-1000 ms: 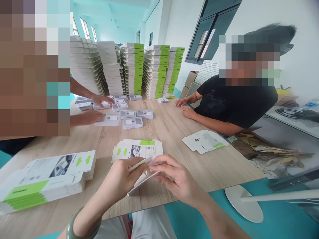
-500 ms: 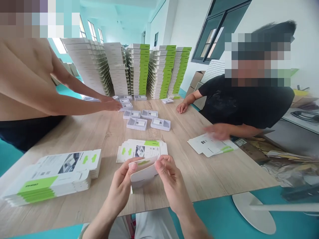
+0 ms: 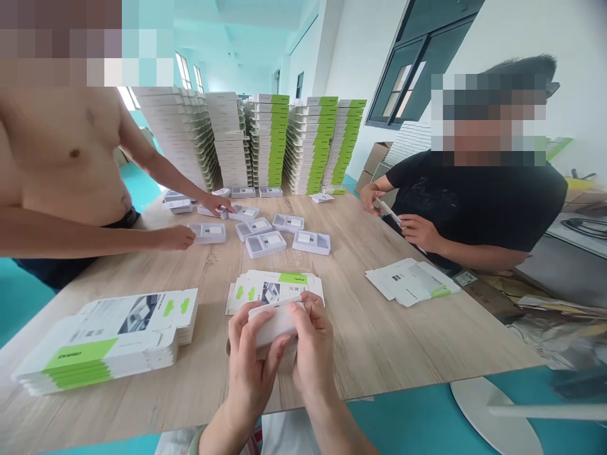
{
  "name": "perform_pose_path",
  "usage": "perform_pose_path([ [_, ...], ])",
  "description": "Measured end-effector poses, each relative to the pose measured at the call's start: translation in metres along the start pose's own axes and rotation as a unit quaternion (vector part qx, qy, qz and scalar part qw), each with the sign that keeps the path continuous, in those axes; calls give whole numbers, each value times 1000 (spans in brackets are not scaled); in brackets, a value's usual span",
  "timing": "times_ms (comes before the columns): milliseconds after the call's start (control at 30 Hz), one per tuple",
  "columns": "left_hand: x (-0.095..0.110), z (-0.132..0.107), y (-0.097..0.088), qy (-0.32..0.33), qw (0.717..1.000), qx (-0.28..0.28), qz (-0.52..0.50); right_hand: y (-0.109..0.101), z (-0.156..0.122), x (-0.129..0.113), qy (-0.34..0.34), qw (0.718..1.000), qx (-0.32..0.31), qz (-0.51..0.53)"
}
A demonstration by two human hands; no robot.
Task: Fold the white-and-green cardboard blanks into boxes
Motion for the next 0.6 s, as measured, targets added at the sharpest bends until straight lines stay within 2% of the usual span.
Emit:
perform_pose_path([
  [167,-4,4,-2,73,995,-49,44,5,4,1,13,997,59,52],
  [367,-4,10,-4,87,991,-72,66,4,8,11,-7,993,108,49],
  [533,0,16,-1,98,993,23,57,5,9,10,22,992,85,86],
  [600,-2,17,2,106,992,45,50,6,10,8,30,992,71,96],
])
Point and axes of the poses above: each hand's wrist, its own z-axis towards the middle knuckle, its own y-axis out of the palm, x = y × z, the point moved 2 cm from there along z, towards the middle knuckle, and after that the axes turned 8 degrees about -x, right-handed, at the moved point
